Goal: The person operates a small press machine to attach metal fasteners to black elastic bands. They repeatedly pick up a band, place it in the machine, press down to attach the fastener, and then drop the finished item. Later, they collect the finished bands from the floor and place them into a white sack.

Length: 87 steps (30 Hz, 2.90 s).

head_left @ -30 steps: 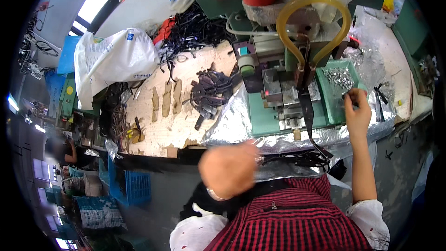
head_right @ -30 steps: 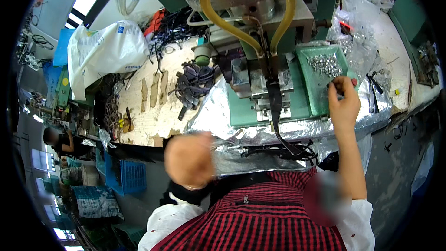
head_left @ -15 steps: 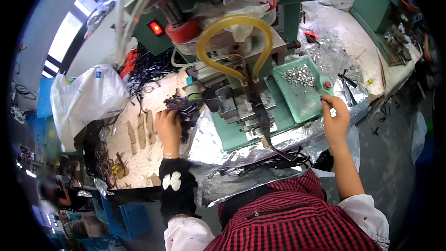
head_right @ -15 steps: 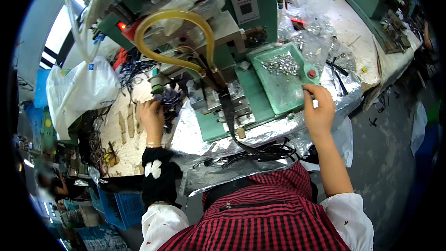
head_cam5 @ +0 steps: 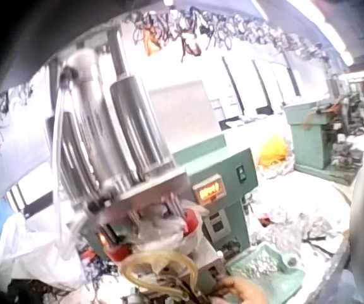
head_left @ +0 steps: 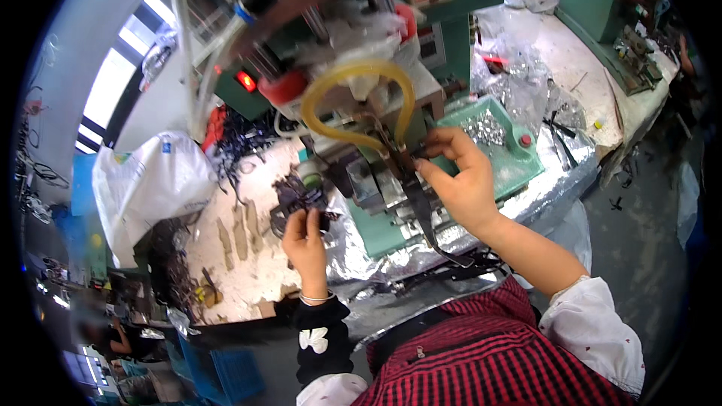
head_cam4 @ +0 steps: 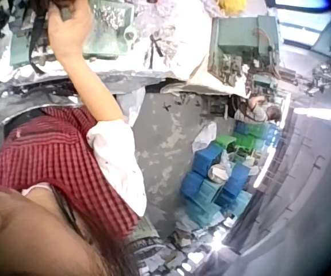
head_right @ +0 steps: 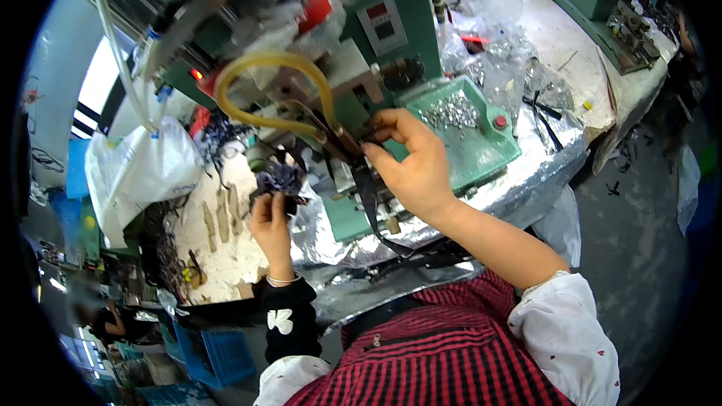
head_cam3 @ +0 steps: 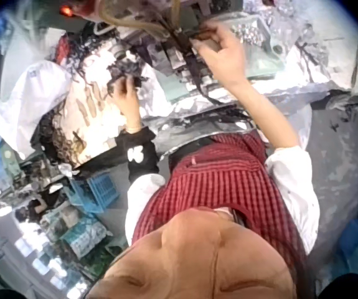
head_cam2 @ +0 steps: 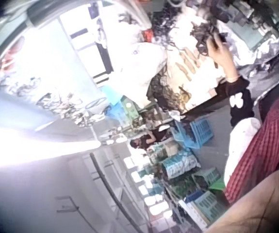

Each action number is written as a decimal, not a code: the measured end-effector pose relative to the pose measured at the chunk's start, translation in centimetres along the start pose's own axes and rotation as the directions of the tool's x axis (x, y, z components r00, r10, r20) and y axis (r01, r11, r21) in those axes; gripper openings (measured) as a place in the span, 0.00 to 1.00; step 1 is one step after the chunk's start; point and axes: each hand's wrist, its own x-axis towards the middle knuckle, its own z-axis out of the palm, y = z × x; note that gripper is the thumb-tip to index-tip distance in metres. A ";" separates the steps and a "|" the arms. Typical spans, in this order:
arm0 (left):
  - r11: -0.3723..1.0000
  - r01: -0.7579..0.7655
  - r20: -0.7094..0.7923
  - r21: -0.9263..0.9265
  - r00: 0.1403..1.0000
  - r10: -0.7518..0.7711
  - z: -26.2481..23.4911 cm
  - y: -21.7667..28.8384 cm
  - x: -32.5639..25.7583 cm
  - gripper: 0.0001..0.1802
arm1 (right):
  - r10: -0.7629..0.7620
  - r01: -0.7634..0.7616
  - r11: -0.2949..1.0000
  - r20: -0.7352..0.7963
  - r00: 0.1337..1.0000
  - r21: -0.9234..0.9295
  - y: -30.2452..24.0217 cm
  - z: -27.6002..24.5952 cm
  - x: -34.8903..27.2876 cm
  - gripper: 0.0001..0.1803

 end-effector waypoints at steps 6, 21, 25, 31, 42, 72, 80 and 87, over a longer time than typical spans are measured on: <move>0.919 -0.389 -0.052 -0.060 0.921 0.386 1.1 10.1 -1.1 0.03 | 0.101 -0.094 0.976 -0.024 0.995 0.198 0.3 0.8 -0.7 0.24; 0.371 -0.928 0.352 -0.037 0.335 0.874 6.9 13.1 -3.0 0.16 | 0.158 -0.158 0.987 0.001 0.987 -0.042 1.2 -6.9 2.9 0.31; 0.338 -0.940 0.360 -0.043 0.301 0.883 7.4 12.9 -2.8 0.18 | 0.102 -0.145 0.983 -0.328 0.939 -0.109 9.6 -12.1 2.9 0.26; 0.355 -0.934 0.304 -0.048 0.324 0.896 7.5 12.2 -2.8 0.13 | -0.049 0.066 0.678 0.044 0.998 -0.732 6.4 -10.5 -0.5 0.09; 0.547 -0.743 0.200 0.385 0.646 0.737 -2.7 13.6 -6.4 0.09 | -0.127 0.031 0.778 -0.109 0.986 -0.627 7.8 -9.1 -1.4 0.04; 0.977 0.086 0.118 -0.195 0.991 -0.064 0.1 -0.6 0.9 0.05 | 0.016 -0.016 1.000 0.017 1.000 0.013 -0.3 0.1 0.8 0.17; 0.919 -0.346 -0.104 -0.186 0.938 0.332 1.2 11.0 -0.7 0.05 | 0.141 -0.146 0.942 0.039 0.989 0.301 -1.7 1.5 -0.9 0.25; 0.565 -0.825 0.257 -0.031 0.540 0.802 3.2 14.2 -3.0 0.15 | -0.053 0.047 0.998 0.156 0.986 0.041 -4.8 -0.3 -2.9 0.25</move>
